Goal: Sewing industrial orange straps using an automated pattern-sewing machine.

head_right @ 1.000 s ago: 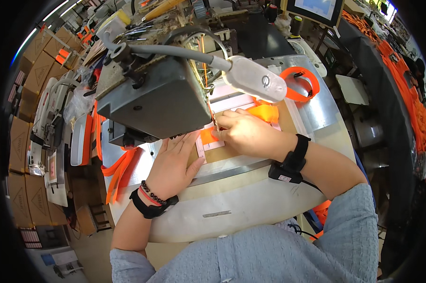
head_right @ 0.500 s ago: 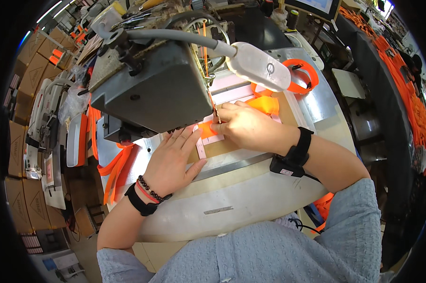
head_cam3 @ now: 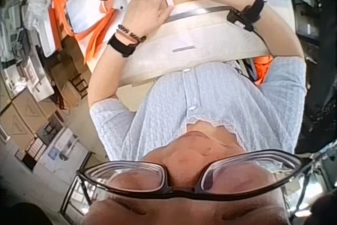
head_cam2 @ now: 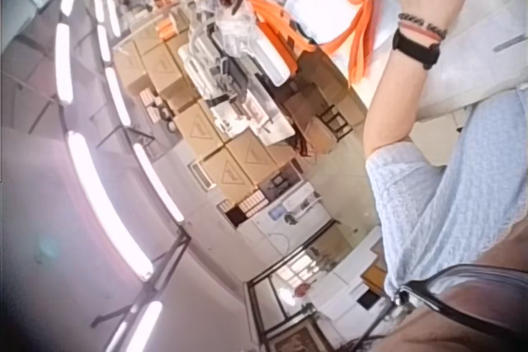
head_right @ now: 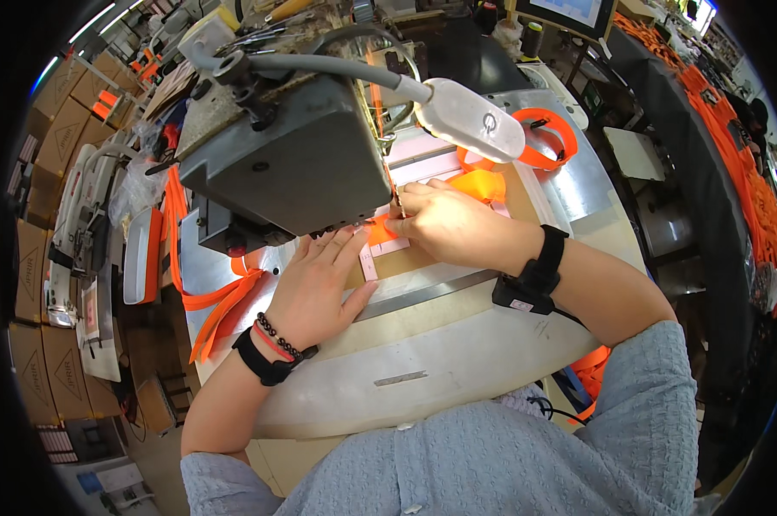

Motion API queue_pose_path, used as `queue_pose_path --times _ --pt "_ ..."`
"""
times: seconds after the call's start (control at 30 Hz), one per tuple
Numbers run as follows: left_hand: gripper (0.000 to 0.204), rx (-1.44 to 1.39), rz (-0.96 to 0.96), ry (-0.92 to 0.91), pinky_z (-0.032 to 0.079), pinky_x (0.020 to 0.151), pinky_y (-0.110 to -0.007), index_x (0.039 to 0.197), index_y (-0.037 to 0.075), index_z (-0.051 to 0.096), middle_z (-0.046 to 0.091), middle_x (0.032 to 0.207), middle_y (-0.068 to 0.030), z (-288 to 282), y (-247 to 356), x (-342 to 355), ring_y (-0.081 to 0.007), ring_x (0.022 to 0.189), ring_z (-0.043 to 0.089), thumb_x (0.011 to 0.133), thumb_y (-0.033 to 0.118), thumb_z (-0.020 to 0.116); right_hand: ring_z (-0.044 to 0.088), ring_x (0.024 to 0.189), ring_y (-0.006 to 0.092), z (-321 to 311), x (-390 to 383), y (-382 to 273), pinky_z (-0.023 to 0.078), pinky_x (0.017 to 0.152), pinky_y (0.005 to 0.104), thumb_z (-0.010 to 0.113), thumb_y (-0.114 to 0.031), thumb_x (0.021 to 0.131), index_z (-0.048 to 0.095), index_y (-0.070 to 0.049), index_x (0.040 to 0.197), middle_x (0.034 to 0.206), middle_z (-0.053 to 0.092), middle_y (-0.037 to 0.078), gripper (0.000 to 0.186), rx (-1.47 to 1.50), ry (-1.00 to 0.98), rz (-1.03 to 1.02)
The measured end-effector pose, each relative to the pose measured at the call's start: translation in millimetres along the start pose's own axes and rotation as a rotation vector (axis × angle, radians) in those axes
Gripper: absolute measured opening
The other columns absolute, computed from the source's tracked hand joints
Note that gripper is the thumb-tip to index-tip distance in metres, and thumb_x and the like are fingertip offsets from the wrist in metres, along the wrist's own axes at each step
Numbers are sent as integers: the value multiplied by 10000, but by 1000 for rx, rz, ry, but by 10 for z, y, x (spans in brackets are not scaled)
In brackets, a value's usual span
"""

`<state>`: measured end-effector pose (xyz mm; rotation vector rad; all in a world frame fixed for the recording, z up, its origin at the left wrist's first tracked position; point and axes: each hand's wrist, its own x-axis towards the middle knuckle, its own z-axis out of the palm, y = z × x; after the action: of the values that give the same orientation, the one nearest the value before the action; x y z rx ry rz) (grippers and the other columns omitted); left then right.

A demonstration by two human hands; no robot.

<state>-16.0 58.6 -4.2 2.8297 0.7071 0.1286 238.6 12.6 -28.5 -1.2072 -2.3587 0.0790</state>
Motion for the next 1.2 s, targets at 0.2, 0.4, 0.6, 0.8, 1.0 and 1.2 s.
queue_pose_path --times 0.2,0.4,0.6,0.8,1.0,1.2 --pt "620 60 14 64 352 1119 -539 1448 35 463 533 1417 -214 35 -24 -8 -406 1309 485 946 368 609 625 1032 237 15 14 46 486 899 382 710 -70 758 747 -45 1048 1000 654 74 293 1 -19 8" --pt "566 22 -17 70 428 1017 -510 1407 38 497 610 1299 -193 42 -92 58 -392 1186 562 954 362 598 624 1014 236 -30 67 98 481 863 386 719 -80 733 752 -50 1016 991 652 68 286 3 -46 64" --pt "499 -1 -88 -17 477 941 -508 1331 31 526 662 1174 -177 -22 -135 98 -388 1093 614 966 366 587 620 986 258 -140 157 101 479 857 400 707 -58 709 732 -43 977 974 639 70 269 95 -56 95" --pt "469 -9 -94 -18 482 916 -515 1291 27 533 665 1141 -178 4 -138 107 -387 1072 618 975 372 575 618 972 265 -43 146 177 474 863 406 708 -48 702 697 -23 1025 977 634 77 325 -11 39 -19" --pt "503 34 -86 -23 448 964 -541 1319 22 513 646 1202 -187 1 -137 109 -399 1148 578 983 393 559 599 1014 234 -19 136 243 466 879 391 700 -116 754 711 -58 1044 1035 632 46 295 -271 3 -127" --pt "572 114 -24 59 367 1072 -573 1427 31 461 561 1387 -194 63 -138 -26 -383 1259 529 976 360 583 594 1097 216 -432 -61 81 494 925 401 669 -263 864 698 -148 1201 1080 602 23 357 -521 -64 20"
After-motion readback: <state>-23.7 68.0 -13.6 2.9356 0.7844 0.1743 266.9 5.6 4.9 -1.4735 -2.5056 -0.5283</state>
